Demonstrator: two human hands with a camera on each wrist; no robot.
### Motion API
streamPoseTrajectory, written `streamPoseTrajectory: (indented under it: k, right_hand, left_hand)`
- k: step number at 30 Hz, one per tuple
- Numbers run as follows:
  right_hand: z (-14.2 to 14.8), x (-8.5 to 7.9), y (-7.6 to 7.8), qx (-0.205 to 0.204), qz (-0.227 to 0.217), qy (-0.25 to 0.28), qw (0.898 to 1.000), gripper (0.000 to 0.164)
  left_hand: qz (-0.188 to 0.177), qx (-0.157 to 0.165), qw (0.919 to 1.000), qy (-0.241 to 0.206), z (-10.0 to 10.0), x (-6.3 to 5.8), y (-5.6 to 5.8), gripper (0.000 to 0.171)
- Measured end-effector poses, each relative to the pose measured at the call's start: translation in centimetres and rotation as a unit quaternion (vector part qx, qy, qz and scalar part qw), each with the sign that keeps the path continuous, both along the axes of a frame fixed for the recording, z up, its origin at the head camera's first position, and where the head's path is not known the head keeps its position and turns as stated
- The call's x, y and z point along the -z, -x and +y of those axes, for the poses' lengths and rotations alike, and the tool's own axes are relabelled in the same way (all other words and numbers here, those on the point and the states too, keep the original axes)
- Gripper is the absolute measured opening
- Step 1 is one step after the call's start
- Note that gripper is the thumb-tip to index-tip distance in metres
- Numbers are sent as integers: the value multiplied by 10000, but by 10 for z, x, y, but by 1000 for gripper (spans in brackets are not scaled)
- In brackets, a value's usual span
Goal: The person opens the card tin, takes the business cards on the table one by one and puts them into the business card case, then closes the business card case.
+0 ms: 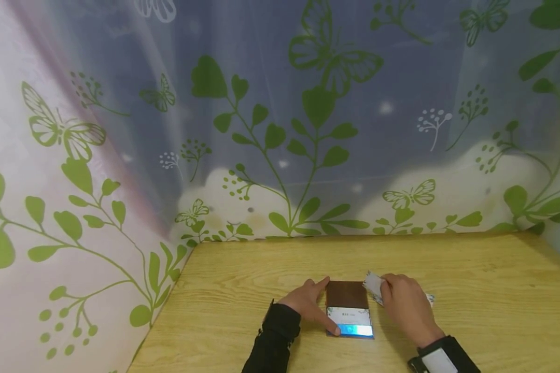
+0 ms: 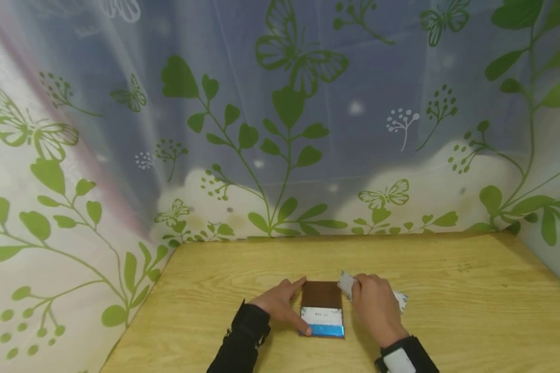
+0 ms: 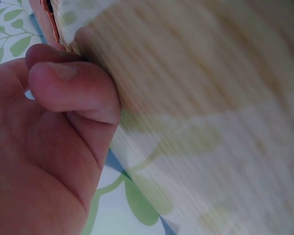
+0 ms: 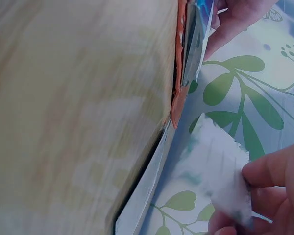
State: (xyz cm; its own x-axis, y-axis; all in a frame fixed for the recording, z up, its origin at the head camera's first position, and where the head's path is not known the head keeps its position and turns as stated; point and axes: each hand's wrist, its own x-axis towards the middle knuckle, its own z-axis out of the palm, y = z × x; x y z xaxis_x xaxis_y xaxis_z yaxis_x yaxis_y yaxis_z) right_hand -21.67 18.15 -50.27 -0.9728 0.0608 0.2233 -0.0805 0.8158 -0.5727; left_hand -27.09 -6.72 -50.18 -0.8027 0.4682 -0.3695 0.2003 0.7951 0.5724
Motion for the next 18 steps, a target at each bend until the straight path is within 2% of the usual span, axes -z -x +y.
streamPoseTrajectory:
  k: [9, 18]
  right_hand:
    - [0, 0, -1, -139, -122, 523, 9985, 31]
    - [-1, 2, -1, -395, -242, 838, 9954, 33]
  left_hand:
    - [-80, -24, 9999, -69, -1, 0, -1, 118]
    - [30, 70, 10000, 21, -1, -1, -1, 117]
